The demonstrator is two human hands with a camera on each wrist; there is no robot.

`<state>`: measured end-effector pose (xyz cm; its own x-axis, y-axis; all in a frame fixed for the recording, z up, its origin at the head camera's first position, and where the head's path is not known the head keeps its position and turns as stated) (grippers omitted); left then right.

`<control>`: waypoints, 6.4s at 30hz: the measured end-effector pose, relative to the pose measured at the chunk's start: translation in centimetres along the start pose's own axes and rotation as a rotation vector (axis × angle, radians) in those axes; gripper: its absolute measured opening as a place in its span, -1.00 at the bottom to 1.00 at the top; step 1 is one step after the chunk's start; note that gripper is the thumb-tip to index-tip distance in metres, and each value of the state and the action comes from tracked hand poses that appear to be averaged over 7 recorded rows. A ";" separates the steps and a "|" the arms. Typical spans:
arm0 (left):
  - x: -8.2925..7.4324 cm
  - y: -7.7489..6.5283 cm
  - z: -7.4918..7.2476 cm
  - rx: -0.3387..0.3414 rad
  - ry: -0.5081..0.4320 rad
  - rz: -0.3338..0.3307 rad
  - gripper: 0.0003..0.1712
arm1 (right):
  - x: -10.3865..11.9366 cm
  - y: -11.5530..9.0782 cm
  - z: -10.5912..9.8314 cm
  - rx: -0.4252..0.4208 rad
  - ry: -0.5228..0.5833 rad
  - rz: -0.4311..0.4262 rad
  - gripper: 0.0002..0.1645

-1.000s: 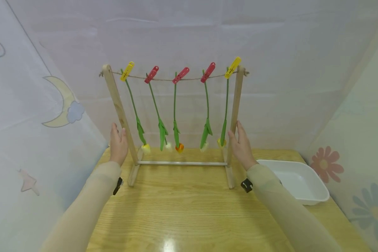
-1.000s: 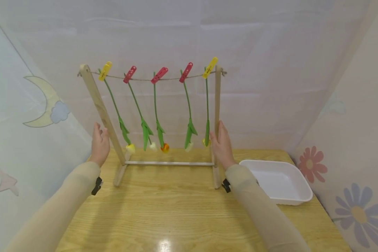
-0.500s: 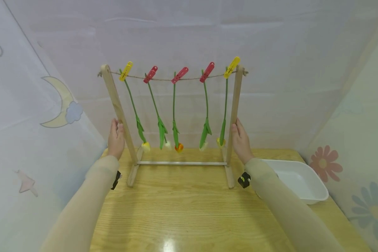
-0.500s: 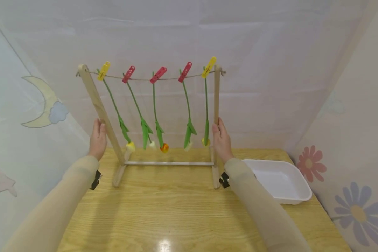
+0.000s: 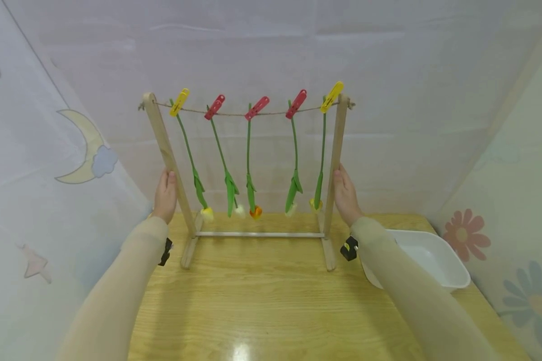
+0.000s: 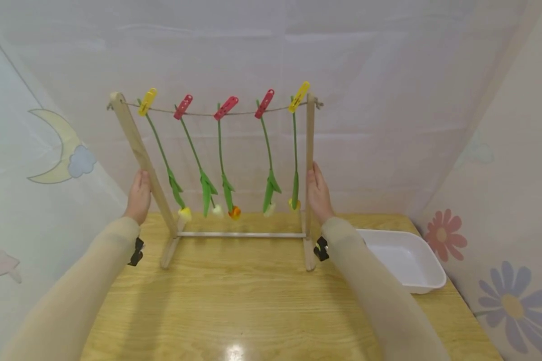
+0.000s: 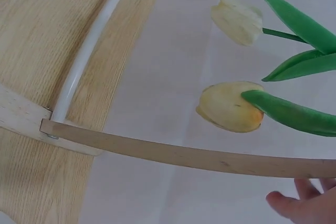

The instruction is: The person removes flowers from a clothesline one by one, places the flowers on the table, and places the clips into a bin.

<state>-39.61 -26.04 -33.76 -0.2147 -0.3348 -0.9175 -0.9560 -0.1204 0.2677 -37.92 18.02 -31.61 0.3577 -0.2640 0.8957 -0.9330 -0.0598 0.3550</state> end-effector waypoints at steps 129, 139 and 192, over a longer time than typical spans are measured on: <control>2.4 2.5 1.1 -0.178 -0.290 0.075 -0.54 | -0.3 1.1 0.7 -0.286 0.076 -0.175 -0.13; 2.5 2.4 1.0 -0.178 -0.256 0.083 -0.50 | -0.6 1.3 0.8 -0.247 0.084 -0.132 -0.31; -0.1 1.2 0.1 -0.190 -0.271 0.097 -0.57 | -0.1 1.4 1.1 -0.271 0.125 -0.162 -0.35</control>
<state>-40.79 -26.05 -33.41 -0.3727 -0.0964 -0.9229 -0.8794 -0.2809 0.3844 -39.30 16.87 -31.46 0.5179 -0.1508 0.8421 -0.8252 0.1716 0.5382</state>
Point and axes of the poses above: each hand's wrist, its own y-axis towards the middle knuckle, its own z-axis out of the palm, x = y × z, the point moved 9 cm from there along y, towards the middle knuckle, and after that the axes turned 2 degrees about -y, right-handed, at the moved point
